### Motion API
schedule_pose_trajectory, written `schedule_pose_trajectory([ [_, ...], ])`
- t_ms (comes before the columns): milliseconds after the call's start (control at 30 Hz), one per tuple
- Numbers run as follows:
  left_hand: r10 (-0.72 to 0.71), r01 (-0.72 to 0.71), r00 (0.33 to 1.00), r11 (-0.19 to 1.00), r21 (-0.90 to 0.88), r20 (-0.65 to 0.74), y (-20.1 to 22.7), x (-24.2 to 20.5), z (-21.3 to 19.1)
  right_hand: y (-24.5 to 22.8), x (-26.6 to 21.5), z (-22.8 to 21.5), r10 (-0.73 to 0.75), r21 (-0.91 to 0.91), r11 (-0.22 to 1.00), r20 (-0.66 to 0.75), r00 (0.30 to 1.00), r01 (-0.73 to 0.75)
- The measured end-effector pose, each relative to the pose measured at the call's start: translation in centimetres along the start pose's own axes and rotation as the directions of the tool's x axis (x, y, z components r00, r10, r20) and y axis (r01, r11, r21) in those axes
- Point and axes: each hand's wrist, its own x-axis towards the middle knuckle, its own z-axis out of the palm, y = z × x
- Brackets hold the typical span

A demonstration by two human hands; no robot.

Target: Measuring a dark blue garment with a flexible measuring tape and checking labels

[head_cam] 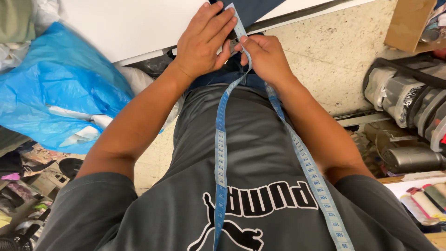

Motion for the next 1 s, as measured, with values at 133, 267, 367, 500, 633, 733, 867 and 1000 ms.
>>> schedule_pose_trajectory([
  [133,-0.026,0.025,1.000,0.998,-0.063,-0.007,0.4,0.6,-0.9,0.4,0.0,0.0,-0.023,0.013,1.000,0.001,1.000,0.023],
  [267,-0.045,0.039,0.998,0.992,-0.118,-0.049,0.6,0.8,-1.1,0.9,0.3,0.0,-0.080,-0.006,0.997,-0.016,0.997,0.080],
  [367,-0.030,0.024,0.998,0.993,-0.116,-0.053,0.7,0.9,-1.3,1.0,0.5,0.0,-0.072,-0.044,0.996,-0.028,0.997,0.071],
  [500,-0.040,0.035,0.998,0.996,-0.079,-0.054,0.7,0.5,-1.0,0.6,0.4,0.0,-0.084,-0.004,0.996,-0.031,0.996,0.084],
  [633,-0.038,0.037,0.998,0.999,-0.016,-0.051,0.6,0.3,-0.6,0.8,0.6,0.0,-0.059,-0.011,0.998,-0.025,0.998,0.059],
  [733,-0.008,0.010,0.998,1.000,0.018,-0.062,0.5,0.2,-0.5,0.8,0.4,0.0,-0.072,-0.011,0.997,-0.017,0.997,0.072],
  [867,0.017,-0.014,0.997,0.999,0.032,-0.072,0.4,0.3,-0.6,0.7,0.3,-0.1,-0.092,-0.039,0.995,-0.007,0.996,0.092],
  [1000,0.016,-0.014,0.997,0.999,0.029,-0.077,0.5,0.3,-0.5,0.5,0.2,-0.1,-0.096,-0.025,0.995,0.004,0.995,0.096],
])
